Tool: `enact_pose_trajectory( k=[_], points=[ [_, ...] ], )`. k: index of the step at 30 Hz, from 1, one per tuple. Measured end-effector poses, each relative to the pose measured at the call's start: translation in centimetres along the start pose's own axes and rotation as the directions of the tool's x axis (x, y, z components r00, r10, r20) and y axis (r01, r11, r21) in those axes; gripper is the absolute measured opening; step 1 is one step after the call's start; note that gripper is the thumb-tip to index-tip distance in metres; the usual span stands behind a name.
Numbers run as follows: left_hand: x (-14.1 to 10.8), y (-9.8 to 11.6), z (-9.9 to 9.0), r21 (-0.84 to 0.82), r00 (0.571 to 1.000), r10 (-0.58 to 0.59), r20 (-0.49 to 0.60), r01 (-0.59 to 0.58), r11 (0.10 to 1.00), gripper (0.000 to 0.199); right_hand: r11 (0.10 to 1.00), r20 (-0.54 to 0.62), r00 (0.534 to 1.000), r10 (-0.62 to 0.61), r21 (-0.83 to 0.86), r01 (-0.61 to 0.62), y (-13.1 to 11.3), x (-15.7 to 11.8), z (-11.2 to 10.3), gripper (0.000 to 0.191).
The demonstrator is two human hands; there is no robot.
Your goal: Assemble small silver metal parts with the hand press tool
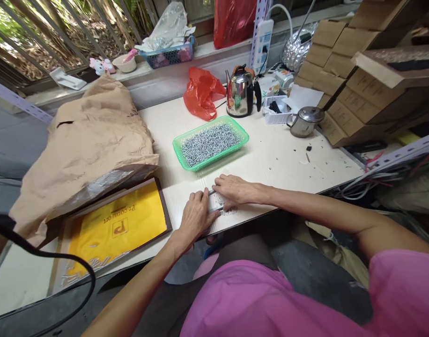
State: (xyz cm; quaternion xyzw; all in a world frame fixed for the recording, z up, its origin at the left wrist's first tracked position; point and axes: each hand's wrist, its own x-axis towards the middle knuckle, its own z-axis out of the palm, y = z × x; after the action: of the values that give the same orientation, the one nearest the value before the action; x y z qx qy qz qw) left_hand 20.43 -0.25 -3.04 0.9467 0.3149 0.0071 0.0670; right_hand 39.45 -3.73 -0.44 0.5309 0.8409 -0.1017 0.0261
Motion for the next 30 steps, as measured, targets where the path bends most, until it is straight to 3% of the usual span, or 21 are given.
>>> enact_pose_trajectory(
  k=[9,12,20,22,24,27,30],
  points=[
    [0.7,-0.4,0.2,-0.139,0.993,0.114,0.037,-0.108,0.984,0.025,0.994,-0.033,0.997,0.071,0.087,-0.067,-1.2,-1.1,1.7,0.019],
    [0.5,0.0,0.3,-0.151,0.993,0.113,0.017,-0.109,0.983,0.018,0.993,-0.056,0.998,0.041,0.117,-0.034,-1.3,-1.3,2.7,0.016],
    [0.3,0.3,0.2,-0.107,0.996,0.085,-0.005,-0.085,0.991,0.023,0.988,-0.111,0.992,0.061,0.146,-0.045,-0.4,-1.5,2.6,0.021],
    [-0.5,0.6,0.6,-0.094,0.996,0.070,-0.057,-0.075,0.993,0.034,0.984,-0.120,0.993,0.004,0.176,0.017,0.5,-1.7,2.0,0.035],
    [-1.6,1.4,1.5,-0.115,0.988,0.072,-0.137,-0.088,0.989,0.038,0.975,-0.105,0.993,-0.047,0.210,0.069,1.3,-1.7,1.5,0.037],
    [-3.4,3.2,2.9,-0.192,0.972,0.079,-0.223,-0.123,0.974,0.037,0.984,-0.097,0.995,0.032,0.178,-0.015,1.6,-0.9,1.5,0.026],
    [-4.6,5.0,3.6,-0.291,0.972,0.085,-0.218,-0.148,0.945,0.039,0.991,-0.130,0.983,0.131,0.049,-0.126,1.3,0.2,2.0,0.017]
  ],
)
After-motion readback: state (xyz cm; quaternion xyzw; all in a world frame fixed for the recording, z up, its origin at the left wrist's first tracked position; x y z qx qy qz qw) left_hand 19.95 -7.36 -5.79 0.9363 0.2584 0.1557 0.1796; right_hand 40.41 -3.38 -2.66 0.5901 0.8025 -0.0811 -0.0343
